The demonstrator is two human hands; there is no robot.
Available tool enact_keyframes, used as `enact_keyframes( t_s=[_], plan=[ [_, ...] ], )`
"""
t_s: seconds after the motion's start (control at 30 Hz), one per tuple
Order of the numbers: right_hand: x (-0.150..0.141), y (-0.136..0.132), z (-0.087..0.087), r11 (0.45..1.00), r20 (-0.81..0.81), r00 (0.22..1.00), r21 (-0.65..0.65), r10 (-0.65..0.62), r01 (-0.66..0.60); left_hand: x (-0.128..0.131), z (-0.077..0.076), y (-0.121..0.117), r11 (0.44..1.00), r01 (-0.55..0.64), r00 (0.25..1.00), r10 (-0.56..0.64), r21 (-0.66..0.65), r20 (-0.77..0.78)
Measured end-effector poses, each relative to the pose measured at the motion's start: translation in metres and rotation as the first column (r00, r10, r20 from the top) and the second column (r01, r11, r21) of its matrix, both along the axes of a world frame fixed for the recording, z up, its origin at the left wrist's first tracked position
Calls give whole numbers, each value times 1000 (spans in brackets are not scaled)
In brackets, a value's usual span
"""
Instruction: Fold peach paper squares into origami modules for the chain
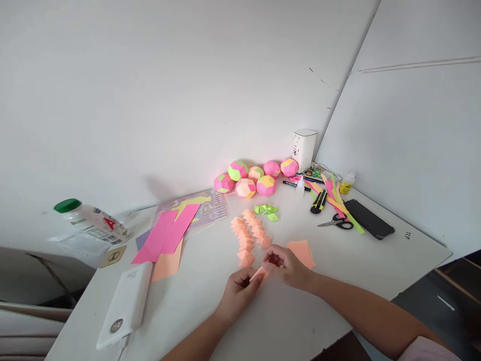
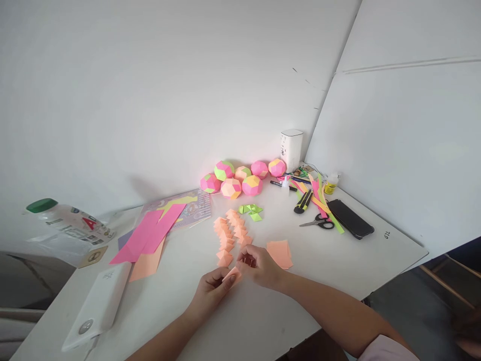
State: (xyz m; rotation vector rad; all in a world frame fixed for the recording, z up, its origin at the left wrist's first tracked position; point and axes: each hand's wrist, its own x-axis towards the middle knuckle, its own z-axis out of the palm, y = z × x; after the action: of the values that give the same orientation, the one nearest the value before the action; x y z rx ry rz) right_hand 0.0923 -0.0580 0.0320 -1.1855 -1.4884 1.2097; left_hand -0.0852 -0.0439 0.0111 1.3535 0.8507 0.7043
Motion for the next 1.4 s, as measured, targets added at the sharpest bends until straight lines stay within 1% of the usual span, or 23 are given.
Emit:
enact_keyframes(
  t_s=[0.07,0.17,0.3,0.47,0.57,0.73,0.97,1.27,1.4],
  plan=[
    [-1,0,1,999,45,999,20,24,-25,0,0,0,1000,1,1000,-1,6,0],
    [-1,0,1,998,40,998,-16,55,-54,0,2,0,1000,-18,1000,18,24,-12],
    [0,0,0,999,-8,999,-29,31,-32,1,3,0,998,-51,999,51,-39,8],
    [2,0,-2,1000,-33,999,-27,-15,14,-1,-4,2,989,-112,993,114,-93,15],
    [2,0,-3,999,-51,998,-33,-23,22,-2,-9,3,986,-126,992,128,-110,11],
    [2,0,-4,999,-48,999,-43,-17,15,-3,-10,4,982,-152,988,155,-111,14],
    [1,0,-5,997,-3,999,-61,38,-39,-2,-12,4,982,-151,987,155,-111,35],
    [1,0,-7,996,-28,999,-74,46,-48,-4,-11,4,982,-164,983,171,-97,74],
    [1,0,-9,995,-28,999,-93,42,-45,-4,-12,4,979,-157,981,169,-128,92]
  ],
)
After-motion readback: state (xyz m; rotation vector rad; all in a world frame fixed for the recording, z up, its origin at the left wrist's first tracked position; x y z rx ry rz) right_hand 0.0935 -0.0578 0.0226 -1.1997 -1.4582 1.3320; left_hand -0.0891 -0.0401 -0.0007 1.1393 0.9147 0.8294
